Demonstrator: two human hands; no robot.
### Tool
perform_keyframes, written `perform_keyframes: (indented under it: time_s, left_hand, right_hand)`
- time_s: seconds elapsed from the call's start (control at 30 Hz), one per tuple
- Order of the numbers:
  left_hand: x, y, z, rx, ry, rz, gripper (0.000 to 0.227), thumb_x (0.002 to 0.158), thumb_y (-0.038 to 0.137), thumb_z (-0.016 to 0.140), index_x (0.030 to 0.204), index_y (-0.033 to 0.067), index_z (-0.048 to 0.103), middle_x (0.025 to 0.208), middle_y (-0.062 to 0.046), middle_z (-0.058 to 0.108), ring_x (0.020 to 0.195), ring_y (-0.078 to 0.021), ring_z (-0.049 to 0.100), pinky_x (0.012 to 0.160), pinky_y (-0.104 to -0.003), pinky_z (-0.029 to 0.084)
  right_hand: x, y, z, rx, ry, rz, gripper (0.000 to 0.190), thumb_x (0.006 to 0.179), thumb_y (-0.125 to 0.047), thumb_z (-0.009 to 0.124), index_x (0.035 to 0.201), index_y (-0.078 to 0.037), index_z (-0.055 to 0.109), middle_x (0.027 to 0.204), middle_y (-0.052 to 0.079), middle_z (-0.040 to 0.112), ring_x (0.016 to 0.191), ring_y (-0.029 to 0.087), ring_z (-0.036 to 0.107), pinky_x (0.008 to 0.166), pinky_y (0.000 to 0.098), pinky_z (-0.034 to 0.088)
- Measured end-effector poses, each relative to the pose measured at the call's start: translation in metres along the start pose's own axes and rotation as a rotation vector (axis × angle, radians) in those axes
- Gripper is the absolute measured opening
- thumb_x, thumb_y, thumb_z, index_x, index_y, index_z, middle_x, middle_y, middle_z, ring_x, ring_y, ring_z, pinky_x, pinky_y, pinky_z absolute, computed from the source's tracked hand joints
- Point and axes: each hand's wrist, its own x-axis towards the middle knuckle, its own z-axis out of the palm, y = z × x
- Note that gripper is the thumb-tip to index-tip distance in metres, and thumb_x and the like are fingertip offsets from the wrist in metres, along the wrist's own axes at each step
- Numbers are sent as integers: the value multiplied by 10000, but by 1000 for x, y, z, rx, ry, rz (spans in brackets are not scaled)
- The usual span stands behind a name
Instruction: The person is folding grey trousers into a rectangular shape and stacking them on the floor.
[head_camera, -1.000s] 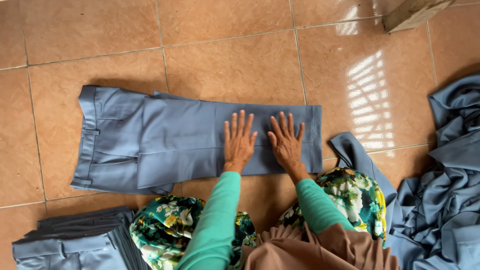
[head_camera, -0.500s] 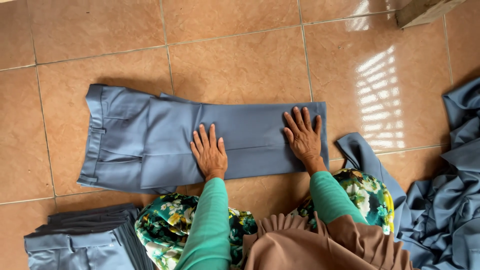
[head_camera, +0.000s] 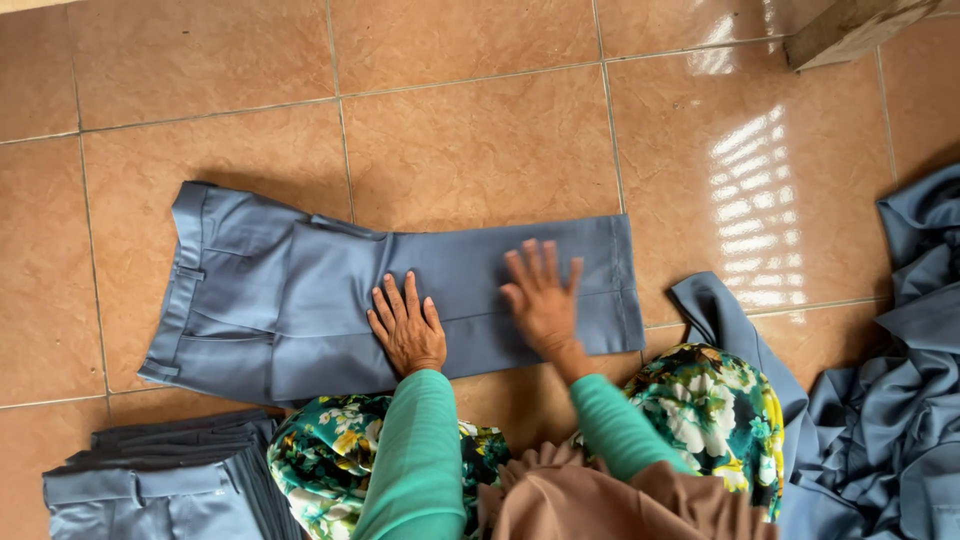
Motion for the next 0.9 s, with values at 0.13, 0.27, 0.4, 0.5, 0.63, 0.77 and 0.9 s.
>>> perform_keyframes:
  time_s: [0.13, 0.27, 0.4, 0.5, 0.63, 0.77, 0.9]
  left_hand:
    - [-1, -3, 4, -6, 16, 4, 534, 1082, 440, 293, 1602, 322, 319, 1693, -48, 255, 1550, -314, 209, 1225, -542, 125]
    - [0, -1, -3, -28, 10, 6, 537, 1076, 431, 303, 1600, 316, 324, 1692, -53, 260, 1551, -316, 211, 1224, -542, 132]
    - [2, 1, -1, -32, 31, -5, 539, 1072, 427, 315, 1599, 315, 339, 1691, -54, 271, 1553, -316, 217, 1224, -542, 134]
    - [2, 1, -1, -29, 41, -6, 538, 1071, 422, 327, 1597, 315, 347, 1689, -55, 281, 1550, -316, 228, 1223, -543, 137]
    - [2, 2, 0, -34, 47, -19, 534, 1072, 425, 328, 1592, 310, 358, 1686, -57, 289, 1548, -318, 236, 1222, -546, 144]
    - [2, 0, 0, -31, 57, -16, 529, 1064, 414, 346, 1583, 316, 370, 1686, -46, 287, 1547, -306, 242, 1223, -540, 141]
    - [4, 1, 1, -28, 67, -13, 524, 1066, 407, 351, 1582, 319, 375, 1684, -45, 295, 1544, -301, 251, 1223, -535, 145]
  right_hand:
    - [-13, -61, 21, 109, -30, -55, 540, 1050, -567, 377, 1544, -357, 436, 1657, -9, 360, 1557, 250, 251, 1233, 643, 86]
    - [-21, -17, 16, -19, -57, -21, 531, 1053, -569, 370, 1552, -392, 416, 1675, -17, 320, 1564, 244, 224, 1230, 630, 82]
    - [-26, 73, -2, -161, -15, 130, 529, 1076, -510, 419, 1585, -364, 411, 1677, 42, 335, 1537, 305, 277, 1164, 655, 195]
    - [-28, 94, -9, -155, -73, 190, 526, 1108, -525, 334, 1599, -349, 405, 1683, 42, 338, 1568, 310, 190, 1168, 688, 48]
    - [-14, 35, 3, -155, -18, 251, 542, 1094, -513, 383, 1600, -320, 393, 1700, 88, 276, 1551, 376, 195, 1141, 699, 118]
    - [-13, -44, 18, 7, -69, 13, 560, 1049, -609, 325, 1564, -401, 395, 1694, -27, 274, 1587, 249, 128, 1219, 633, -7]
    - [-12, -18, 19, -49, -57, -41, 520, 1058, -590, 334, 1544, -425, 421, 1692, -38, 285, 1583, 244, 154, 1228, 623, -11]
